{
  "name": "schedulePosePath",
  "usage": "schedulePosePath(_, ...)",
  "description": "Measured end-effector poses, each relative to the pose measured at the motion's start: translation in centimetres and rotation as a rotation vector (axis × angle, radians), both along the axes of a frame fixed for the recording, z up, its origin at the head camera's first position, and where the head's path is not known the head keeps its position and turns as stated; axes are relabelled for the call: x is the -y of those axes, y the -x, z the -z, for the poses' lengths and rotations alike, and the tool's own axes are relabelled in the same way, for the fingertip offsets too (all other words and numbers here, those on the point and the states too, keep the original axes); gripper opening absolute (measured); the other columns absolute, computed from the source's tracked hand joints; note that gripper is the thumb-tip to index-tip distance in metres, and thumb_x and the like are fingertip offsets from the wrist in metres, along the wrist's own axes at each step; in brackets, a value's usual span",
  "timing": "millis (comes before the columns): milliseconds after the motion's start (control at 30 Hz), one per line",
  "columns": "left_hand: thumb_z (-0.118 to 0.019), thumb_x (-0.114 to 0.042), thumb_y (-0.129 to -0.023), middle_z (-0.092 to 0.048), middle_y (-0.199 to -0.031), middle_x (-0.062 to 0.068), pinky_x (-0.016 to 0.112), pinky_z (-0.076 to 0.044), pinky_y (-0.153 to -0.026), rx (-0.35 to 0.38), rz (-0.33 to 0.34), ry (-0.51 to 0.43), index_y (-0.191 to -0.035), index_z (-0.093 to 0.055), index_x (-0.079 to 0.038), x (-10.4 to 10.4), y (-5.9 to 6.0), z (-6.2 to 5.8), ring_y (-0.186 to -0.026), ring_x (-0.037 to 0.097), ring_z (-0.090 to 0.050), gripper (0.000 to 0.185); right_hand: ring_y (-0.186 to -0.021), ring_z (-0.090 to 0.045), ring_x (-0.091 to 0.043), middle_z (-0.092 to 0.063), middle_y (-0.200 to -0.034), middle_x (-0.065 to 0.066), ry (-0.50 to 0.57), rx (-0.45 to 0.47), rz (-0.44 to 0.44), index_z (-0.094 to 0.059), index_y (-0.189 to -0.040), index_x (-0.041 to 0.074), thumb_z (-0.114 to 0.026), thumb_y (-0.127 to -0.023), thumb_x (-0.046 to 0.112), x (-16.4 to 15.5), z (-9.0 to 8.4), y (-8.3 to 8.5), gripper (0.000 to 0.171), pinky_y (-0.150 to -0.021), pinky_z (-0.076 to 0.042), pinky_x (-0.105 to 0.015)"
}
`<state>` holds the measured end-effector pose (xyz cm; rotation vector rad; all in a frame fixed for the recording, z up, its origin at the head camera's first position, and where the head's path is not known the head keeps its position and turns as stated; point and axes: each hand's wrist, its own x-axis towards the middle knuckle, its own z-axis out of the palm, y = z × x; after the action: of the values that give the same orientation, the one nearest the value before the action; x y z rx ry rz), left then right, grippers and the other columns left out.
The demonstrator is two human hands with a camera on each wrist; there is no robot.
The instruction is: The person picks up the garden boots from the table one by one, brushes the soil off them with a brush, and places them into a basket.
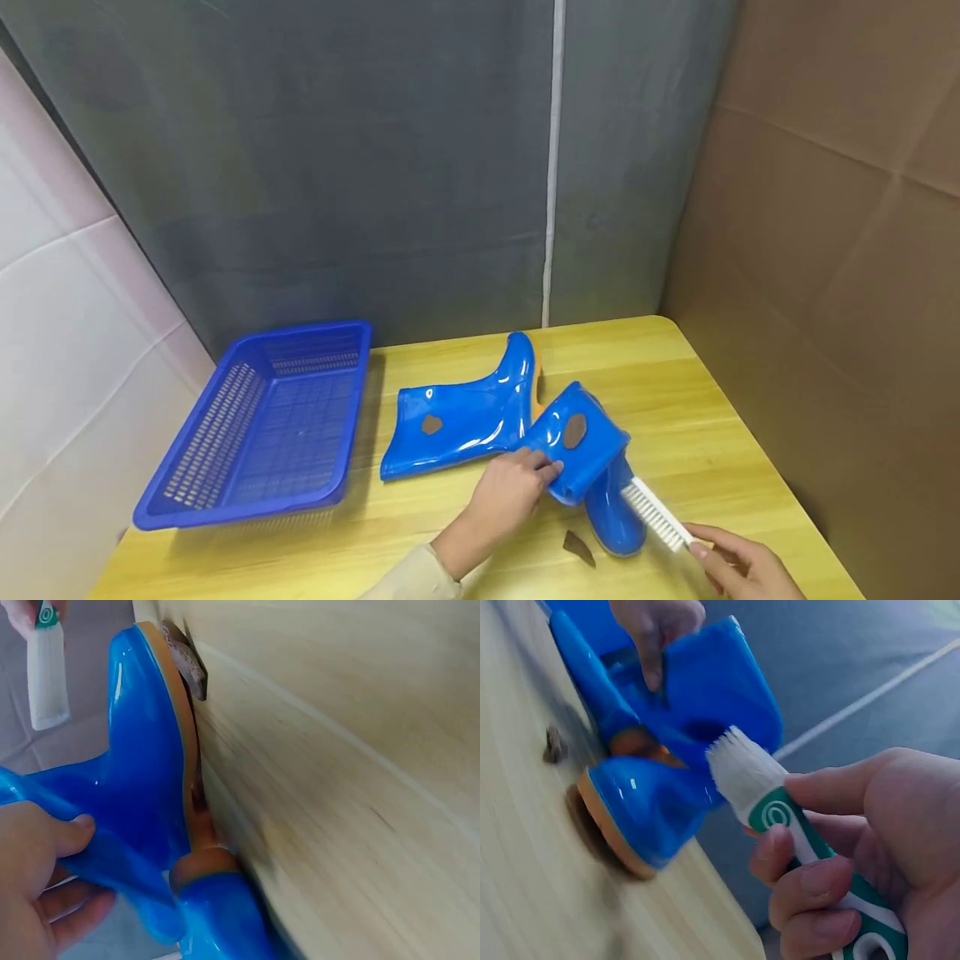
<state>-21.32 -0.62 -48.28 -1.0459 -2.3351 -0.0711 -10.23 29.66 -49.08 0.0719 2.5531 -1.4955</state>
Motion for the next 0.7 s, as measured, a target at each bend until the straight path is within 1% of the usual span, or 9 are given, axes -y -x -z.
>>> schedulePosePath(100, -0.076, -0.013, -0.083, -0.074, -0.094, -0.008, 0.019, -0.057, -0.07, -0.076, 0.008, -0.083, -0.102, -0.078, -0.021, -0.4, 0.0, -0.5, -0.083, 0.006, -0.068, 0.021, -0.053, -0.044, 0.001, -0.051, -0.064, 0.008, -0.088, -0.028, -0.124, -0.062, -0.13, 0.0, -0.06, -0.098, 0.028, 1.7, 0.0, 0.3, 0.043, -0.047, -0.04, -0.021)
schedulePosePath(167, -0.075, -0.01, -0.082, -0.074, -0.094, -0.008, 0.021, -0.058, -0.069, -0.12, 0.012, -0.134, -0.101, -0.078, -0.02, -0.7, 0.1, -1.1, -0.084, 0.007, -0.068, 0.022, -0.055, -0.043, 0.0, -0.055, -0.07, 0.009, -0.191, -0.047, -0.142, -0.065, -0.129, 0.008, -0.062, -0.096, 0.034, 3.3, 0.0, 0.8, 0.042, -0.049, -0.038, -0.021)
schedulePosePath(233, -0.075, -0.007, -0.081, -0.074, -0.094, -0.007, 0.021, -0.058, -0.071, -0.15, 0.012, -0.167, -0.1, -0.077, -0.019, -0.9, 0.3, -1.8, -0.085, 0.008, -0.068, 0.024, -0.059, -0.044, -0.002, -0.064, -0.079, 0.008, -0.308, -0.052, -0.098, -0.068, -0.126, 0.016, -0.066, -0.093, 0.037, 4.6, -0.2, 1.2, 0.04, -0.051, -0.036, -0.022)
schedulePosePath(300, -0.076, -0.005, -0.08, -0.075, -0.094, -0.006, 0.022, -0.059, -0.073, -0.163, 0.003, -0.198, -0.1, -0.078, -0.019, -0.7, 0.5, -2.5, -0.086, 0.009, -0.068, 0.024, -0.062, -0.046, -0.005, -0.073, -0.094, 0.003, -0.411, -0.035, -0.034, -0.069, -0.125, 0.021, -0.068, -0.09, 0.039, 5.4, -0.4, 1.4, 0.039, -0.052, -0.037, -0.024)
schedulePosePath(400, -0.078, -0.007, -0.081, -0.076, -0.094, -0.006, 0.022, -0.06, -0.078, -0.169, -0.012, -0.255, -0.1, -0.078, -0.018, 0.2, 0.9, -3.3, -0.087, 0.01, -0.07, 0.022, -0.068, -0.051, -0.011, -0.075, -0.112, -0.005, -0.556, -0.045, 0.05, -0.07, -0.125, 0.023, -0.07, -0.09, 0.037, 4.8, -1.0, 1.9, 0.038, -0.055, -0.039, -0.027)
schedulePosePath(500, -0.078, -0.009, -0.082, -0.076, -0.096, -0.005, 0.023, -0.06, -0.082, -0.163, 0.008, -0.272, -0.103, -0.078, -0.019, 1.0, 0.9, -3.9, -0.09, 0.011, -0.071, 0.023, -0.074, -0.053, -0.014, -0.073, -0.118, -0.01, -0.613, -0.056, 0.075, -0.067, -0.129, 0.021, -0.069, -0.091, 0.037, 2.8, -1.4, 2.0, 0.042, -0.057, -0.038, -0.028)
schedulePosePath(567, -0.076, -0.01, -0.084, -0.075, -0.1, -0.005, 0.023, -0.06, -0.085, -0.146, 0.037, -0.259, -0.108, -0.077, -0.02, 1.3, 0.7, -4.0, -0.093, 0.01, -0.071, 0.026, -0.075, -0.052, -0.014, -0.073, -0.114, -0.008, -0.591, -0.043, 0.086, -0.066, -0.13, 0.022, -0.068, -0.09, 0.039, 1.7, -1.5, 2.0, 0.044, -0.058, -0.037, -0.027)
schedulePosePath(633, -0.075, -0.011, -0.085, -0.074, -0.103, -0.005, 0.023, -0.059, -0.087, -0.123, 0.063, -0.239, -0.111, -0.076, -0.021, 1.4, 0.4, -3.7, -0.096, 0.01, -0.07, 0.028, -0.072, -0.05, -0.011, -0.073, -0.1, -0.005, -0.543, -0.035, 0.083, -0.066, -0.131, 0.023, -0.068, -0.09, 0.043, 0.9, -1.6, 2.0, 0.045, -0.057, -0.035, -0.025)
schedulePosePath(700, -0.075, -0.01, -0.085, -0.074, -0.106, -0.004, 0.022, -0.059, -0.087, -0.101, 0.082, -0.229, -0.112, -0.076, -0.021, 1.3, 0.1, -3.0, -0.098, 0.01, -0.069, 0.03, -0.064, -0.046, -0.007, -0.067, -0.085, 0.0, -0.502, -0.046, 0.08, -0.066, -0.13, 0.021, -0.067, -0.091, 0.043, 0.3, -1.7, 1.9, 0.045, -0.054, -0.034, -0.023)
